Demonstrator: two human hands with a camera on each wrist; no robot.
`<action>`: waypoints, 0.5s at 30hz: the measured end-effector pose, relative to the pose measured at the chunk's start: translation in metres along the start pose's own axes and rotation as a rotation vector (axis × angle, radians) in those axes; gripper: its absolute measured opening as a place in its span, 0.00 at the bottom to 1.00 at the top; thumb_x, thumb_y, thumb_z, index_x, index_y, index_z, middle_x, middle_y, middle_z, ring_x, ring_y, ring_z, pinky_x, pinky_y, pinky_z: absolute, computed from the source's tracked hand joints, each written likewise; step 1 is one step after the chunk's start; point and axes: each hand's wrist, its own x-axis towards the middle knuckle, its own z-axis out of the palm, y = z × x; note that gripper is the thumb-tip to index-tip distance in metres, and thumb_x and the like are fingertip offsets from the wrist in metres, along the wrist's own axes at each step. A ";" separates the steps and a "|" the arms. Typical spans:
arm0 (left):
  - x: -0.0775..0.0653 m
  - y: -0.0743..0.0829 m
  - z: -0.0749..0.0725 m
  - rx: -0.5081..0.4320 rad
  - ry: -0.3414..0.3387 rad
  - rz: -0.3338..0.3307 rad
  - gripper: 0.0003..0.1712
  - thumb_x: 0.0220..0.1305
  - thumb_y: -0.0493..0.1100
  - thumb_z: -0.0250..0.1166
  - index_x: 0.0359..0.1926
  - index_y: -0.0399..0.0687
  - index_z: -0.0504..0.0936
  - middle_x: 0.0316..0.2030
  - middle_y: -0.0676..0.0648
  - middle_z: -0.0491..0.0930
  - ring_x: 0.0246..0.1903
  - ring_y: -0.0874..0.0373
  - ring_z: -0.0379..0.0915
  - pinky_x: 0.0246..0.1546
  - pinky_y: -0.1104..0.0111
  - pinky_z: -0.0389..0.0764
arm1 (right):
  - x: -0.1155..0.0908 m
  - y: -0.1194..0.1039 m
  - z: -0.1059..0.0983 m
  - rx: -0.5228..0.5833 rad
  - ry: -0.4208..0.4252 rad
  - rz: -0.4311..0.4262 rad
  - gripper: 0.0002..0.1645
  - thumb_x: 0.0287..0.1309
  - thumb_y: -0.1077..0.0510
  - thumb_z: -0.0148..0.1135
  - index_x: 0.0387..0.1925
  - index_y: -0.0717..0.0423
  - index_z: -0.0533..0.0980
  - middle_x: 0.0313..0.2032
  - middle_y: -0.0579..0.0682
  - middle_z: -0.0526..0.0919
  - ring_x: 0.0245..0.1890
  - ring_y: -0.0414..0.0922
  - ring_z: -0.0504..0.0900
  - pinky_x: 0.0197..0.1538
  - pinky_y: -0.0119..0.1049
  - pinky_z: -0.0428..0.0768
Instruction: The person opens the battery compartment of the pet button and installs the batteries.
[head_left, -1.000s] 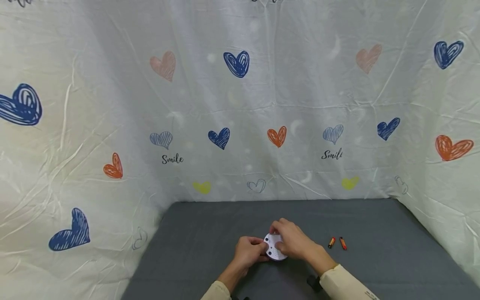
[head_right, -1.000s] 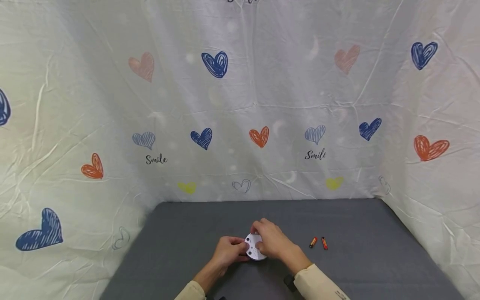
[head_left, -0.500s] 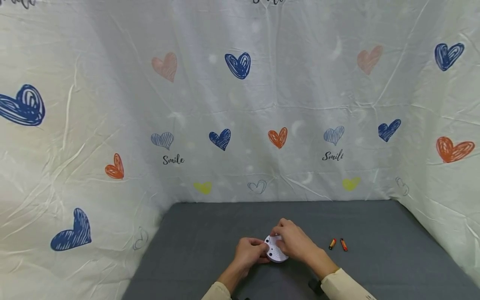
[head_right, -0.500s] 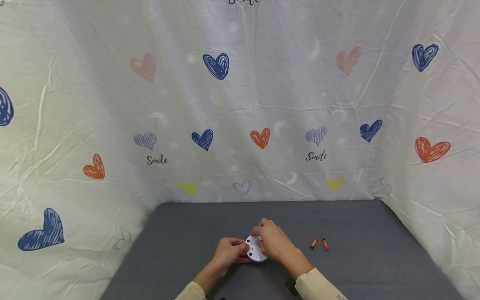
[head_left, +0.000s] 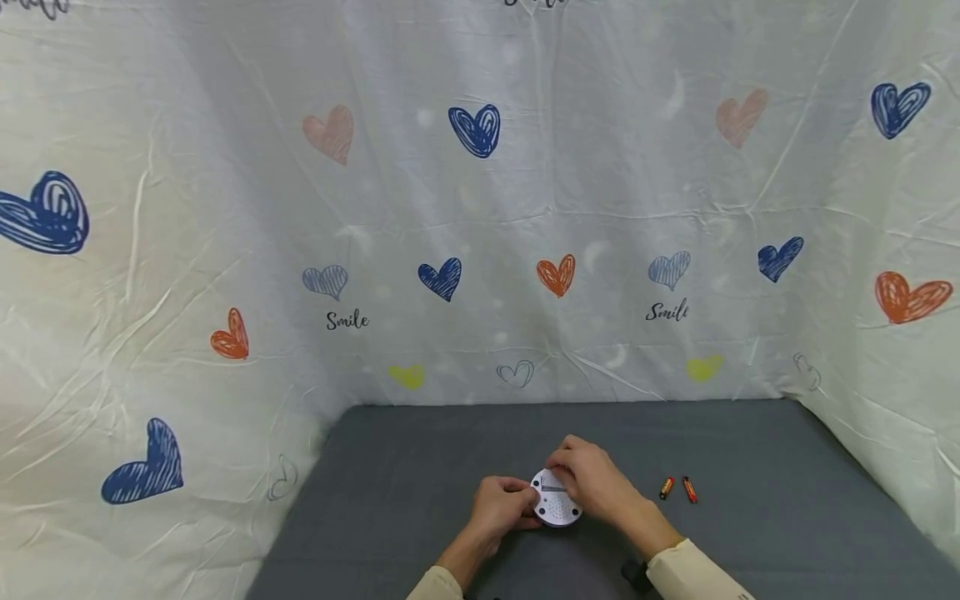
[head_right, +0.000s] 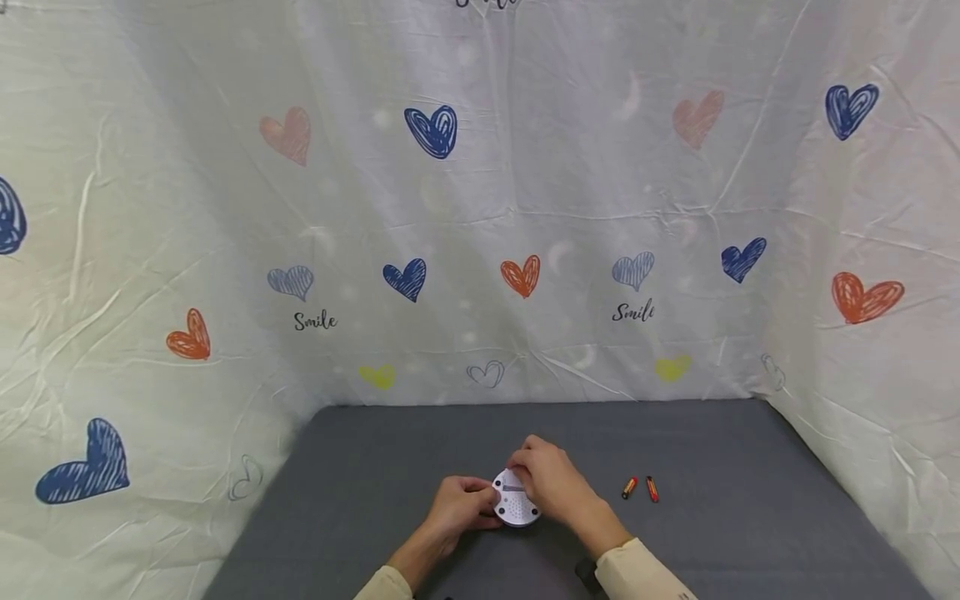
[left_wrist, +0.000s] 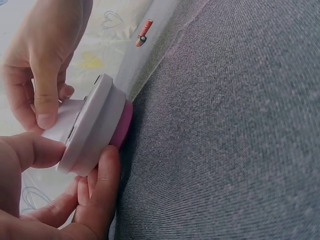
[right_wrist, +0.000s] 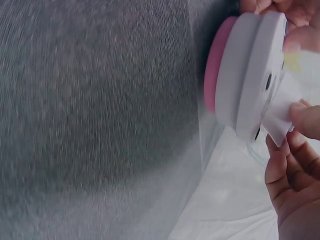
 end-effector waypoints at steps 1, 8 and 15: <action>0.000 0.000 0.000 -0.004 0.000 0.001 0.16 0.60 0.32 0.68 0.48 0.27 0.87 0.36 0.42 0.87 0.30 0.59 0.86 0.33 0.63 0.96 | 0.000 0.001 -0.002 0.006 0.012 0.001 0.08 0.70 0.66 0.68 0.42 0.53 0.90 0.39 0.44 0.83 0.39 0.42 0.85 0.42 0.35 0.89; 0.000 -0.001 0.001 -0.030 0.001 0.007 0.16 0.59 0.32 0.68 0.47 0.26 0.87 0.35 0.43 0.87 0.29 0.59 0.86 0.32 0.63 0.96 | -0.006 0.014 -0.020 -0.014 0.070 0.035 0.09 0.69 0.67 0.69 0.42 0.52 0.90 0.40 0.43 0.83 0.39 0.41 0.85 0.43 0.36 0.89; -0.001 -0.001 0.001 -0.041 -0.001 0.005 0.16 0.58 0.31 0.68 0.47 0.26 0.87 0.35 0.43 0.86 0.30 0.59 0.85 0.33 0.62 0.96 | -0.020 0.039 -0.040 -0.055 0.119 0.110 0.09 0.66 0.68 0.70 0.41 0.53 0.90 0.38 0.44 0.84 0.37 0.41 0.83 0.39 0.37 0.87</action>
